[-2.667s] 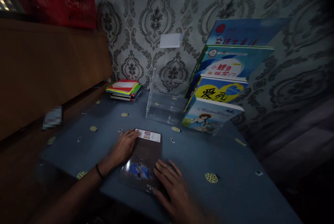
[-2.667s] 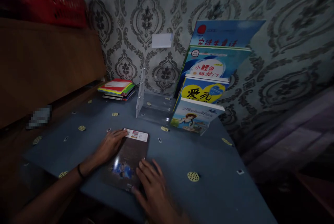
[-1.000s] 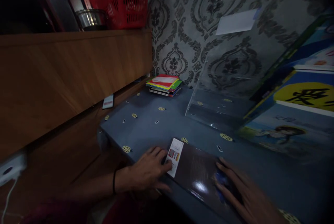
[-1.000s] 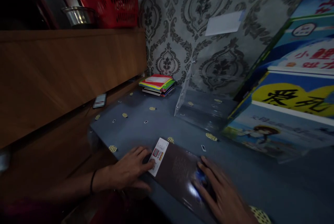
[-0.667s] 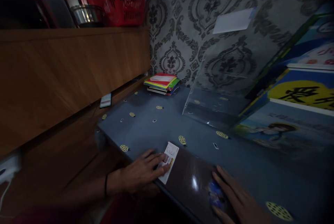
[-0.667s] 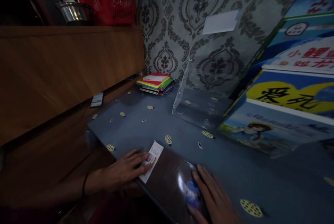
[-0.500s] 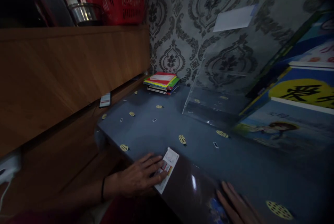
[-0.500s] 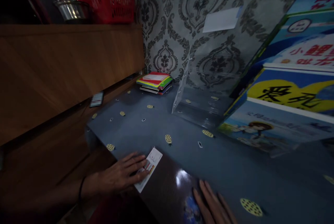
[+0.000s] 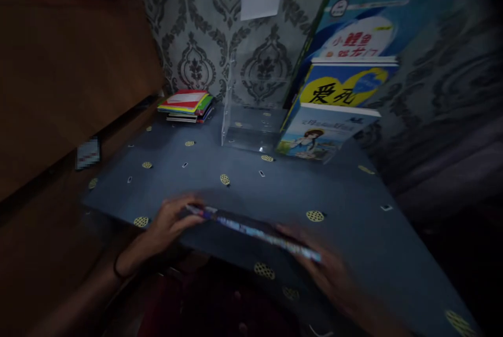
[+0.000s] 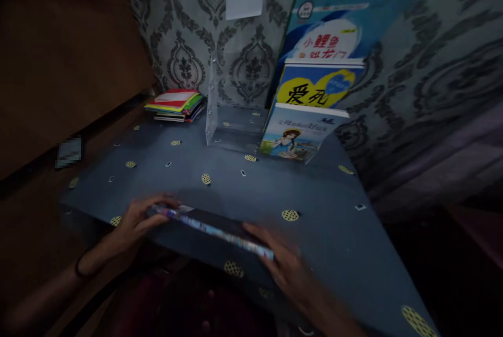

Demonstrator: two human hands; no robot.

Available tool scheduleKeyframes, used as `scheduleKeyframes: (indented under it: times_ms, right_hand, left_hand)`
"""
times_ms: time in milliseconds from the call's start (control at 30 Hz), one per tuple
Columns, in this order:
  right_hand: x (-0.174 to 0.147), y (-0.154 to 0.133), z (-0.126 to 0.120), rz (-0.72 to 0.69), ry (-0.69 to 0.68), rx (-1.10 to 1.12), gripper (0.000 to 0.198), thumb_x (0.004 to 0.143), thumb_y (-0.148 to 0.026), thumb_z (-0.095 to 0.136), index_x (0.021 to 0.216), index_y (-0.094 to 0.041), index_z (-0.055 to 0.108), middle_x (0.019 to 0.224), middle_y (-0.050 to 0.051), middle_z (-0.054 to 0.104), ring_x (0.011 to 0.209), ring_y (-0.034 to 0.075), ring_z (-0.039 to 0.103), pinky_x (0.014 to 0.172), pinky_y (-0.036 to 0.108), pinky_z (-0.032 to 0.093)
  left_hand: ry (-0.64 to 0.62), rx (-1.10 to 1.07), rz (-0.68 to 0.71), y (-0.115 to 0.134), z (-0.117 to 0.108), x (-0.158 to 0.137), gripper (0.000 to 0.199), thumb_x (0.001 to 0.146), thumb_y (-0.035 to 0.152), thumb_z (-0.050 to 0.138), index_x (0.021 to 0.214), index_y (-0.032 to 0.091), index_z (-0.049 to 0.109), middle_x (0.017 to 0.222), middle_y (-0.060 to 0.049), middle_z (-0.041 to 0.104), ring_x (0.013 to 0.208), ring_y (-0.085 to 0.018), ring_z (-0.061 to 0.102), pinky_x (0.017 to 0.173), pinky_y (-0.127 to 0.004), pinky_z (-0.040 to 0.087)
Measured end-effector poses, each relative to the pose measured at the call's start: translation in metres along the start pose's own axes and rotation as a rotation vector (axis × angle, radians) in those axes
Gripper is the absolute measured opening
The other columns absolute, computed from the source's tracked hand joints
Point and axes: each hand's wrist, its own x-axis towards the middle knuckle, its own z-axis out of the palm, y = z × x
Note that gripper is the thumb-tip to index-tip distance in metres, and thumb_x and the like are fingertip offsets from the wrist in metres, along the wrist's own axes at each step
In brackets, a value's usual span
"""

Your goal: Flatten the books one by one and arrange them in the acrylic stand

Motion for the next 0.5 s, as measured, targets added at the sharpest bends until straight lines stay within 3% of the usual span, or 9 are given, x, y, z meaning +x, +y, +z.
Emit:
scheduleKeyframes:
  times_ms: [67,133,200,300,367,500]
  right_hand:
    - [0.022,-0.006,0.0,0.152,0.043,0.127,0.041,0.103,-0.05,0.041,0.104,-0.025,0.074,0.091,0.007,0.08,0.081,0.026,0.076,0.073,0.037,0.064]
    - [0.045,-0.009,0.001,0.237,0.077,0.23,0.045,0.101,-0.057,0.043,0.083,-0.023,0.067,0.073,0.005,0.073,0.066,0.023,0.07,0.062,0.034,0.059]
    - [0.064,-0.006,0.004,0.285,0.107,0.324,0.042,0.099,-0.058,0.045,0.085,-0.022,0.063,0.077,0.004,0.073,0.072,0.022,0.069,0.065,0.033,0.057]
    - [0.079,0.003,0.01,0.383,0.102,0.414,0.038,0.096,-0.059,0.047,0.092,-0.022,0.059,0.079,0.003,0.072,0.076,0.022,0.069,0.066,0.032,0.057]
    - [0.082,0.009,0.013,0.467,0.048,0.463,0.038,0.094,-0.059,0.048,0.098,-0.022,0.056,0.075,0.002,0.07,0.069,0.022,0.069,0.057,0.031,0.054]
    - [0.085,0.013,0.014,0.539,-0.039,0.477,0.036,0.094,-0.056,0.049,0.104,-0.021,0.052,0.07,0.001,0.068,0.056,0.02,0.065,0.045,0.028,0.047]
  left_hand:
    - [0.112,-0.128,-0.15,0.001,0.008,0.024,0.034,0.098,0.05,0.055,0.096,0.02,0.07,0.084,-0.003,0.072,0.077,-0.016,0.066,0.072,-0.029,0.056]
    - [0.23,-0.243,-0.223,-0.003,0.019,0.048,0.033,0.095,0.05,0.057,0.091,0.018,0.065,0.08,-0.001,0.066,0.074,-0.014,0.061,0.067,-0.024,0.051]
    - [0.286,-0.365,-0.271,-0.011,0.031,0.069,0.033,0.089,0.051,0.062,0.095,0.019,0.06,0.082,0.0,0.064,0.075,-0.014,0.06,0.067,-0.024,0.05]
    - [0.247,-0.475,-0.362,-0.028,0.044,0.089,0.049,0.084,0.056,0.065,0.115,0.019,0.054,0.087,-0.001,0.067,0.076,-0.017,0.065,0.067,-0.026,0.052]
    - [0.203,-0.366,-0.38,-0.039,0.048,0.094,0.051,0.086,0.056,0.063,0.12,0.018,0.053,0.09,-0.003,0.069,0.079,-0.019,0.067,0.069,-0.029,0.053]
    - [0.135,0.105,-0.325,-0.05,0.045,0.093,0.039,0.096,0.05,0.054,0.119,0.02,0.06,0.096,-0.006,0.071,0.091,-0.024,0.068,0.08,-0.035,0.053]
